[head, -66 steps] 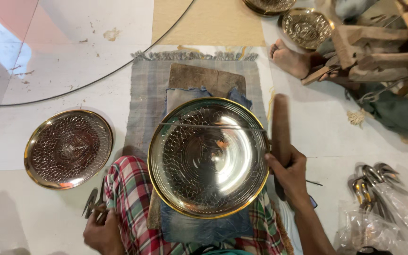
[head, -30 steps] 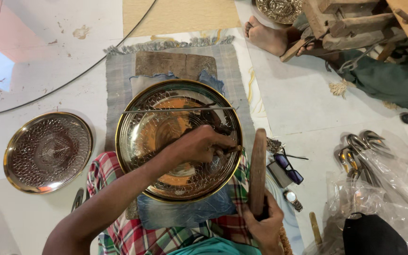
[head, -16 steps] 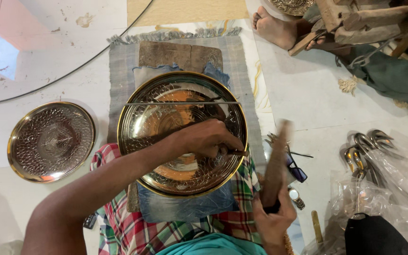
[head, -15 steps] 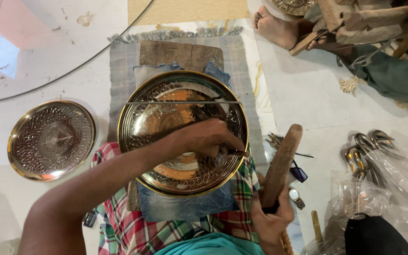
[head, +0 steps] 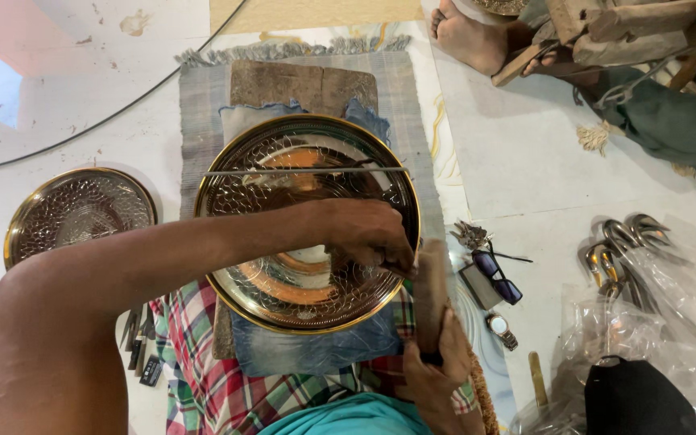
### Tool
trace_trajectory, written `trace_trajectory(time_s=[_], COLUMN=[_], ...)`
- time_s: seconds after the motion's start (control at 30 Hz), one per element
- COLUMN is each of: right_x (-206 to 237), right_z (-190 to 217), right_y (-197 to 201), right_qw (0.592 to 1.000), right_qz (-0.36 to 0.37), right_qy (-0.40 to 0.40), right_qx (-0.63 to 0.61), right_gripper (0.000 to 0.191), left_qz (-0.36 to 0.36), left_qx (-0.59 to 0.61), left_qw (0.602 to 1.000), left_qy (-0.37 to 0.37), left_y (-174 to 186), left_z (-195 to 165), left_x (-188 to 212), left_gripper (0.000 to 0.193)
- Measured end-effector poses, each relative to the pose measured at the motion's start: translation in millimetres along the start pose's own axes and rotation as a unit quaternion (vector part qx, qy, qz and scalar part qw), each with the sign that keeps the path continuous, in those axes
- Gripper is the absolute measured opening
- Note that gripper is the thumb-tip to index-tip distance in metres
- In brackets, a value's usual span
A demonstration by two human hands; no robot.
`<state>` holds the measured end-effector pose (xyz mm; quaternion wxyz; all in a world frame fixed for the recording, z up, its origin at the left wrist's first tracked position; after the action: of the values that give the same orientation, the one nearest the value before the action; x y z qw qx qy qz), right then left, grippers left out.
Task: The person uses a wooden mallet to repeatedly strike a metal plate resting on a cloth-covered surface. The plate is held steady with the left hand while the right hand delivers consistent hammer blows to create a textured pattern.
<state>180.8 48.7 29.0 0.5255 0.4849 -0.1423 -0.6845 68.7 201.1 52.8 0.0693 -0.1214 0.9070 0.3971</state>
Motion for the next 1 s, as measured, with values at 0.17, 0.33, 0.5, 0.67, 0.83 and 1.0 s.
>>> trace_trajectory(time_s=[0.17, 0.33, 0.5, 0.67, 0.83, 1.0], right_x=[8.6, 16.4, 8.6, 5.7, -14.5, -54.0], right_z=[-36.9, -58.3, -55.6, -50.7, -55.4, -39.7], right_y=[-15.3, -21.1, -11.1, 3.5, 12.7, -5.2], right_qw=[0.979, 0.947, 0.96, 0.962, 0.971, 0.971], right_qz=[0.062, 0.111, 0.028, -0.076, -0.04, 0.131], right_qy=[-0.169, -0.28, -0.229, -0.161, -0.172, -0.081], right_qx=[-0.098, -0.113, -0.161, -0.206, -0.159, -0.184], right_gripper=[0.076, 0.077, 0.084, 0.08, 0.073, 0.079], left_qz=[-0.016, 0.021, -0.028, -0.076, -0.198, -0.257], left_qx=[-0.012, -0.01, 0.007, 0.023, 0.002, -0.039], left_qw=[0.999, 0.999, 0.999, 0.989, 0.974, 0.953], left_qy=[-0.037, 0.034, 0.035, 0.124, 0.113, 0.154], left_y=[2.8, -1.2, 9.9, 18.1, 32.6, 35.9], left_z=[-3.6, 3.0, -8.3, -0.3, -11.1, -11.5], left_x=[0.5, 0.8, 7.4, 25.2, 42.6, 51.5], left_gripper=[0.041, 0.044, 0.052, 0.045, 0.055, 0.056])
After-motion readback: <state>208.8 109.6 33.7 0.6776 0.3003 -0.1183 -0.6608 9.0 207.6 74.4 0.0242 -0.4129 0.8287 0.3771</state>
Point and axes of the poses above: each hand's wrist, its own x-axis away from the middle knuckle, its own y-axis out of the back of the hand, z = x × y, the point moved 10 cm from there along -x, towards the middle knuckle, and after that the axes turned 2 degrees about x, right-handed, at the moved point
